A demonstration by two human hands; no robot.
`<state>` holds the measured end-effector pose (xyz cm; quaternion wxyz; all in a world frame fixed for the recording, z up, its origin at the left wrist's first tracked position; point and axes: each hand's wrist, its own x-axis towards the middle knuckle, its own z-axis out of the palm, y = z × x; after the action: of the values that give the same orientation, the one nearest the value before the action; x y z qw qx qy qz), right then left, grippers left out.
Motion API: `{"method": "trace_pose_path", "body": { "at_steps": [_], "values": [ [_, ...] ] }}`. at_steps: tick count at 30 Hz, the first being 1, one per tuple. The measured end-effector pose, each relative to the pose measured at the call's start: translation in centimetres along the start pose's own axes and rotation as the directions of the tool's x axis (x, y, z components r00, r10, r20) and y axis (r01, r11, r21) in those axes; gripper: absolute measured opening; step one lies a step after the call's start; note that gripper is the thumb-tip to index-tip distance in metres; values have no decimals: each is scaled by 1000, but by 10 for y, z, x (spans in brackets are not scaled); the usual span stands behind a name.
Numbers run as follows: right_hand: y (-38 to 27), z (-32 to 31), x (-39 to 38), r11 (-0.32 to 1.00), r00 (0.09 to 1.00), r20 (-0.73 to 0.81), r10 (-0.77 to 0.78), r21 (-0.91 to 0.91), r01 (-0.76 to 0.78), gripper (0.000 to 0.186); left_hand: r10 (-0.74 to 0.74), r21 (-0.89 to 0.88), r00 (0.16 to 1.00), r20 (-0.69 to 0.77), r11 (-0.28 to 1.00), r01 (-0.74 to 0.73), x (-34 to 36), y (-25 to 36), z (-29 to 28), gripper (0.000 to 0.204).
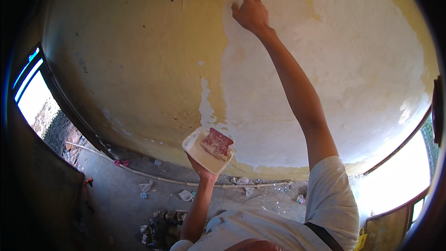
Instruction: The person patches a wall by repeatedly dipping a scraper into a container of white compound and spreading it over damaged areas on a yellow wall.
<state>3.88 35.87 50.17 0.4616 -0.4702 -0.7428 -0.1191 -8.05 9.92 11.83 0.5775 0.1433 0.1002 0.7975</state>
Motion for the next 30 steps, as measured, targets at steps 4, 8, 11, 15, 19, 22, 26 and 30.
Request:
{"method": "trace_pose_path", "body": {
  "at_steps": [4, 8, 11, 15, 19, 22, 26, 30],
  "values": [
    [1, 1, -4, 964, 944, 202, -259, 117, 239, 83, -20, 4, 999, 36, 1000, 20, 1, 2, -2, 67],
    [1, -13, -13, 978, 985, 117, -127, 182, 104, 80, -94, -69, 985, 144, 992, 104, -1, 3, 6, 69],
    [2, -23, -11, 988, 998, -48, 37, 154, -29, 80, -95, -53, 989, 117, 993, 101, -2, 4, 10, 69],
    [9, -23, -7, 997, 998, -58, 2, 74, 2, 80, -91, -67, 994, 65, 993, 95, 2, 1, -4, 69],
    [17, -10, -2, 995, 997, -77, -27, 89, 34, 75, -86, -68, 995, 58, 994, 90, 4, -3, -11, 70],
    [17, -1, -6, 984, 995, 56, -82, 163, 72, 74, -80, -63, 996, 48, 995, 83, 3, -3, -11, 72],
    [7, 36, -20, 948, 914, 251, -318, 78, 308, 75, -42, -50, 999, 22, 998, 43, 8, -6, -20, 73],
    [-49, 45, -49, 916, 872, 377, -312, -126, 382, 83, 9, -63, 1000, -25, 998, -11, 4, 0, -24, 70]
  ]
}}
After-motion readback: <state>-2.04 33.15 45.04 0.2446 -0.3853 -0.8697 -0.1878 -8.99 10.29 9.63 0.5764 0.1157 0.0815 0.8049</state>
